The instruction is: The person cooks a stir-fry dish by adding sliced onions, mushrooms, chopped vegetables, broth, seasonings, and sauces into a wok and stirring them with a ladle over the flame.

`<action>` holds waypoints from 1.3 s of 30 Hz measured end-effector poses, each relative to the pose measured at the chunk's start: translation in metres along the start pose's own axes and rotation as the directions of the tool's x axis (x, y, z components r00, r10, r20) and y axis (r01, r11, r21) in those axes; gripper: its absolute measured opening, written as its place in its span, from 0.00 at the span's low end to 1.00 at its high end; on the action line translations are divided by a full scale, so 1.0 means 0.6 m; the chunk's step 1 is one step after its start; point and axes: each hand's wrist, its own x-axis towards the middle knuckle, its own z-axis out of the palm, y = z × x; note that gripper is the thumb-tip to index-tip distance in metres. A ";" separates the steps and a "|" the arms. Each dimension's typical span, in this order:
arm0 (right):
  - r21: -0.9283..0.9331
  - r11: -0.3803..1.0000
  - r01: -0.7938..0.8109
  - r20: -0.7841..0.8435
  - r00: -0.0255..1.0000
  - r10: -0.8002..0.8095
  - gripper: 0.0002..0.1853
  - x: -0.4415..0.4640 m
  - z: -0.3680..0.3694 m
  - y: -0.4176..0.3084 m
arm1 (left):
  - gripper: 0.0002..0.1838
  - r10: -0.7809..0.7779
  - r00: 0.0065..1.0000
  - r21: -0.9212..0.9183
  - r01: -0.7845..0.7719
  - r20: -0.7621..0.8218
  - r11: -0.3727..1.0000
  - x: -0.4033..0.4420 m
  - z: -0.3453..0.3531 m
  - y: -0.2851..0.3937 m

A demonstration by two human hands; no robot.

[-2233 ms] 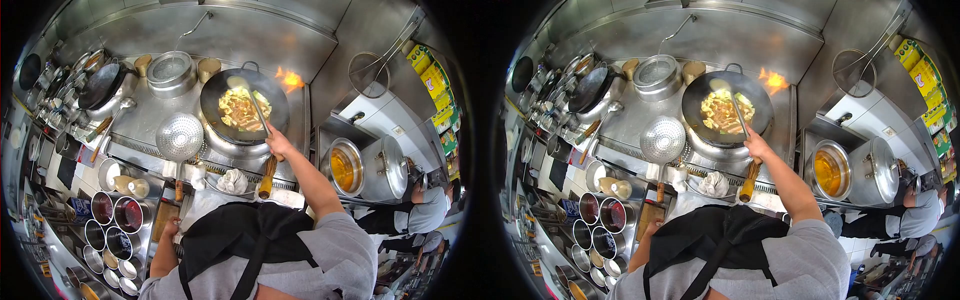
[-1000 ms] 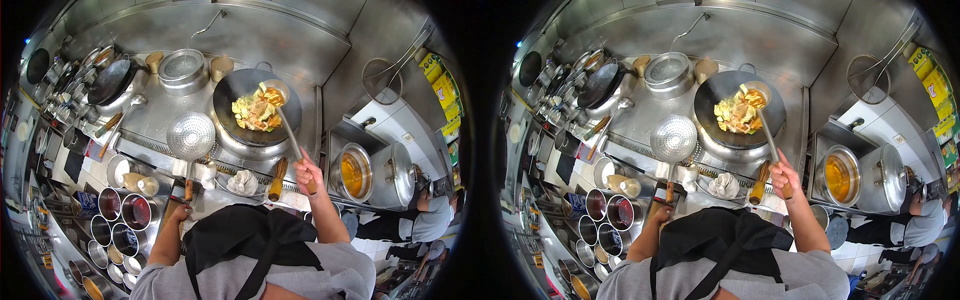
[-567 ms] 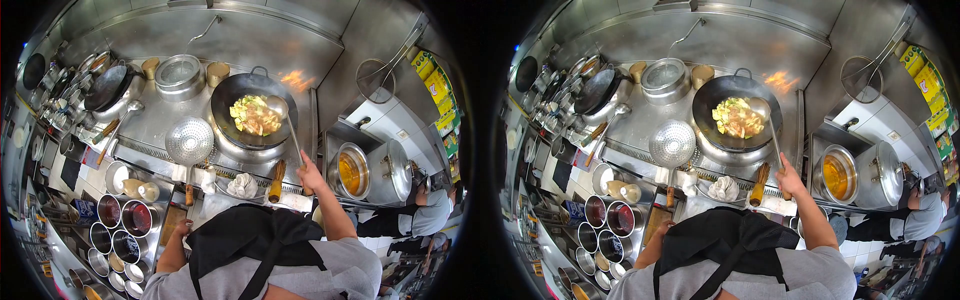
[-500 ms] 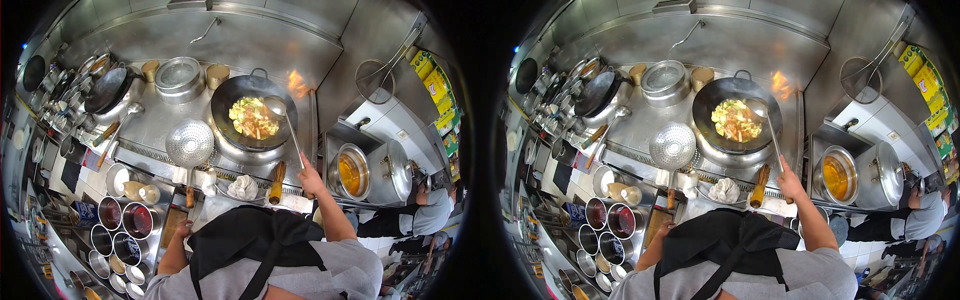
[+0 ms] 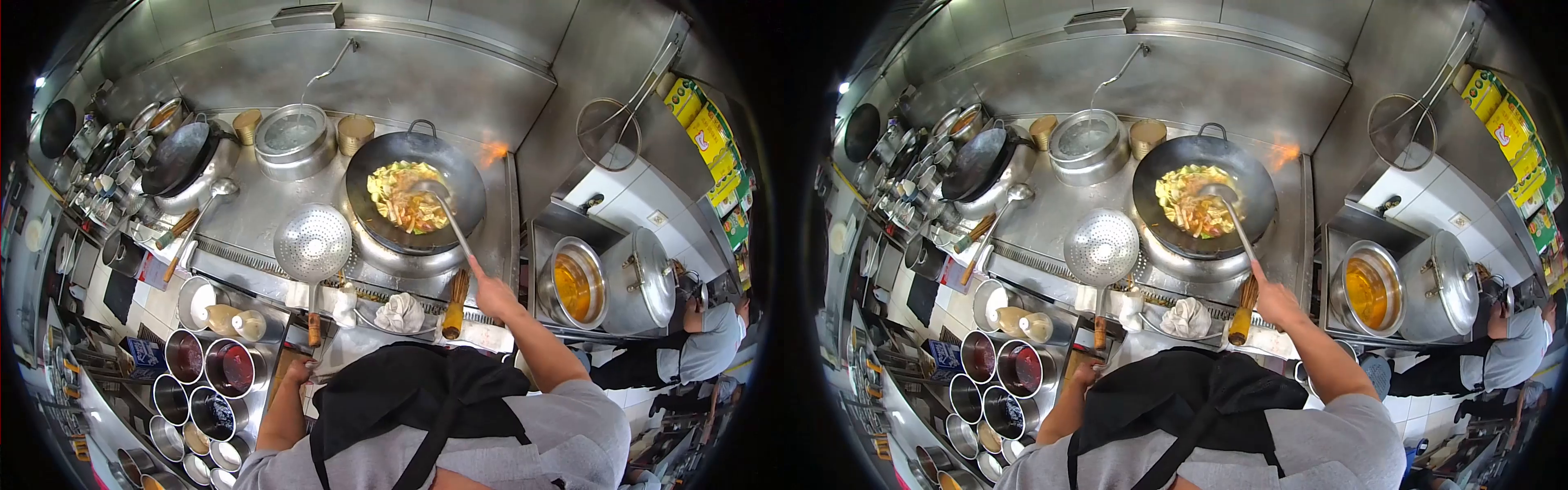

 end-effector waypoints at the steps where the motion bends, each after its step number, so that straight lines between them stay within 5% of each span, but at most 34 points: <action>1: 0.007 1.000 0.017 0.012 1.000 -0.017 0.46 -0.018 -0.008 0.006 | 0.24 0.048 0.999 -0.032 -0.049 -0.025 0.998 0.002 0.000 -0.001; 4: 0.087 0.995 0.039 0.069 0.997 -0.045 0.45 -0.043 -0.035 0.025 | 0.24 0.034 0.999 -0.097 -0.037 -0.033 0.995 -0.011 0.001 -0.003; 6: 0.327 0.922 0.206 0.030 0.973 -0.228 0.44 -0.004 -0.035 0.047 | 0.24 -0.006 0.999 -0.091 0.009 0.040 0.996 -0.011 0.010 -0.022; 7: 0.518 0.855 -0.012 0.209 0.971 -0.113 0.44 0.005 -0.070 0.019 | 0.23 -0.025 0.997 -0.085 0.032 0.076 0.996 0.001 0.015 -0.046; 10: 0.519 0.852 0.068 0.024 0.995 -0.093 0.44 0.092 -0.010 0.023 | 0.24 -0.006 0.985 -0.121 0.028 0.174 0.992 0.037 0.035 -0.117; 11: 0.287 0.925 0.247 -0.238 0.954 -0.181 0.44 0.144 0.060 0.058 | 0.24 -0.009 0.985 -0.116 0.029 0.172 0.993 0.029 0.030 -0.111; 15: 0.202 0.961 0.190 -0.299 0.946 -0.125 0.46 0.066 0.073 0.044 | 0.24 0.011 0.999 -0.048 -0.008 0.054 0.999 -0.052 -0.011 0.000; 17: 0.660 0.751 -0.018 0.099 0.993 -0.064 0.46 -0.024 0.008 0.010 | 0.24 -0.015 1.000 -0.008 0.015 -0.010 1.000 -0.075 -0.012 0.015; 18: 0.661 0.750 -0.022 0.104 0.993 -0.063 0.46 -0.016 0.010 0.017 | 0.24 -0.025 1.000 -0.031 0.026 0.003 0.999 -0.074 -0.008 0.006; 20: 0.936 0.347 -0.058 0.143 0.964 -0.225 0.45 0.025 0.008 0.040 | 0.24 -0.034 0.999 -0.052 0.035 0.018 0.998 -0.060 0.003 -0.018; 24: 0.974 0.225 -0.030 0.060 0.990 -0.126 0.44 0.066 -0.003 0.008 | 0.24 0.014 0.992 -0.100 -0.002 0.122 0.995 -0.036 0.010 -0.046; 29: 0.882 0.464 0.086 -0.155 0.981 0.113 0.43 0.086 -0.015 0.005 | 0.25 -0.030 0.999 -0.054 0.032 0.036 0.998 -0.078 0.009 0.007; 32: 0.880 0.474 0.035 -0.110 0.985 0.132 0.43 0.080 0.008 -0.004 | 0.26 -0.094 0.994 -0.058 0.097 0.064 0.994 -0.053 0.012 -0.027; 34: 0.933 0.360 0.017 -0.050 0.995 0.083 0.42 0.066 0.024 -0.002 | 0.26 -0.047 0.998 -0.112 0.050 0.030 0.992 -0.046 0.018 -0.040; 36: 0.907 -0.349 -0.235 0.160 0.960 -0.231 0.39 0.048 0.029 0.013 | 0.25 -0.064 0.997 -0.123 0.067 0.033 0.990 -0.042 0.023 -0.041; 37: 0.821 -0.480 -0.307 0.165 0.934 -0.315 0.38 0.045 0.030 0.029 | 0.25 -0.079 0.996 -0.131 0.082 0.031 0.988 -0.045 0.020 -0.038; 39: 0.897 -0.352 -0.267 0.173 0.945 -0.276 0.38 0.044 0.022 0.046 | 0.24 -0.080 0.996 -0.110 0.085 0.047 0.990 -0.054 0.014 -0.030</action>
